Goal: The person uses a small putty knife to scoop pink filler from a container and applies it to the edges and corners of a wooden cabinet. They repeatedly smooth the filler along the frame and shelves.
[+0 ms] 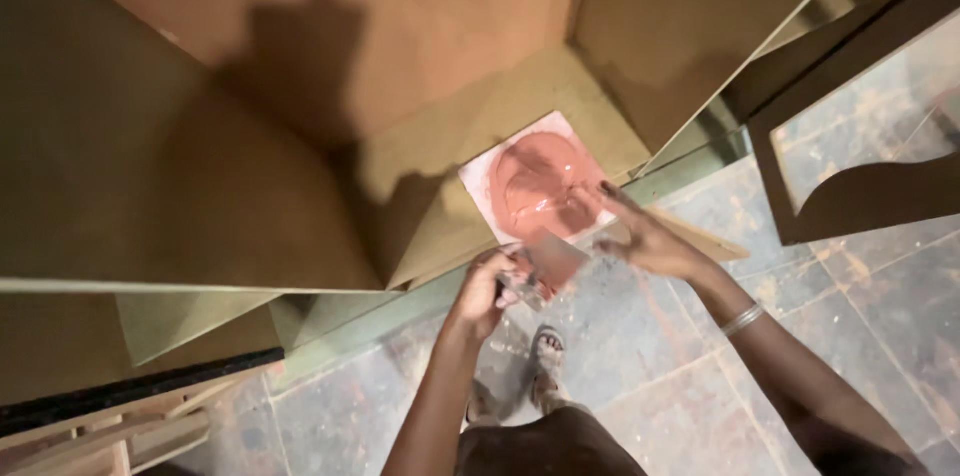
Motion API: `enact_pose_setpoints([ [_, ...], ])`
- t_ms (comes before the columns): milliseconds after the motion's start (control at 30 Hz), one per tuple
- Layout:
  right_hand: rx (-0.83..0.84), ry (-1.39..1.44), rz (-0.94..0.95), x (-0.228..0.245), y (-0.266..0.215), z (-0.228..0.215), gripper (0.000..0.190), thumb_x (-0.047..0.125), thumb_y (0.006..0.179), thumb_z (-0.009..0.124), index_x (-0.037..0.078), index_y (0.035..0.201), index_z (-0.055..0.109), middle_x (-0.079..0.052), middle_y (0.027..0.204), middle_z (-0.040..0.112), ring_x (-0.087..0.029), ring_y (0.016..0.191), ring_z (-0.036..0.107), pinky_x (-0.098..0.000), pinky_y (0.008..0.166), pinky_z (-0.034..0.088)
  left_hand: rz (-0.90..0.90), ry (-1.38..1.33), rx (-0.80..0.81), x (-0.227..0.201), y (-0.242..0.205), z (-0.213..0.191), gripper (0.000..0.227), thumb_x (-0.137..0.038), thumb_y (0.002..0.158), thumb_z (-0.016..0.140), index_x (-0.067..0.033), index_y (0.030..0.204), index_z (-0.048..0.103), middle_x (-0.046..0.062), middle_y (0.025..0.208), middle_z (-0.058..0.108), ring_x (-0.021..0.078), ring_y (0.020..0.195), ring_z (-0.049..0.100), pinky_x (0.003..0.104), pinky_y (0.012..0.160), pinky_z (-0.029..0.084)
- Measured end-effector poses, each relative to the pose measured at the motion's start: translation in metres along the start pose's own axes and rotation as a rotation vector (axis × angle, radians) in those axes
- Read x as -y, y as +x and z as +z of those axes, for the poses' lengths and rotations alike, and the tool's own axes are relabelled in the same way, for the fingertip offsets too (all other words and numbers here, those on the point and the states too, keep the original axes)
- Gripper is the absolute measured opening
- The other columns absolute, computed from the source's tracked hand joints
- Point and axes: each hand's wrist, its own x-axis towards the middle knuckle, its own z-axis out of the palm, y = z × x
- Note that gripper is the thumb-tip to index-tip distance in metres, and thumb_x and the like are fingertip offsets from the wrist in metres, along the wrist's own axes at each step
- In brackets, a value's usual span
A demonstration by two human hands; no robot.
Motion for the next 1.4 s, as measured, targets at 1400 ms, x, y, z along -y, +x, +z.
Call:
enact_pose_setpoints([
  [1400, -0.064, -0.143, -0.357, 0.214, -0.107, -0.066, 0.058, 0.001, 0.089, 0.058, 0.024, 0.143, 0.062, -0.003, 0.152, 0.054, -0.022, 0.137, 0.055, -0.0355, 0.106, 0.050, 0.233, 0.376, 0.239, -0.097, -0.069, 0.079, 0.031, -0.005, 0.088, 0.061, 0.0013, 0.116, 0.070, 0.002, 0.092, 0.066, 0.0073, 0.059, 0.054, 0.022, 0.041, 0.037],
])
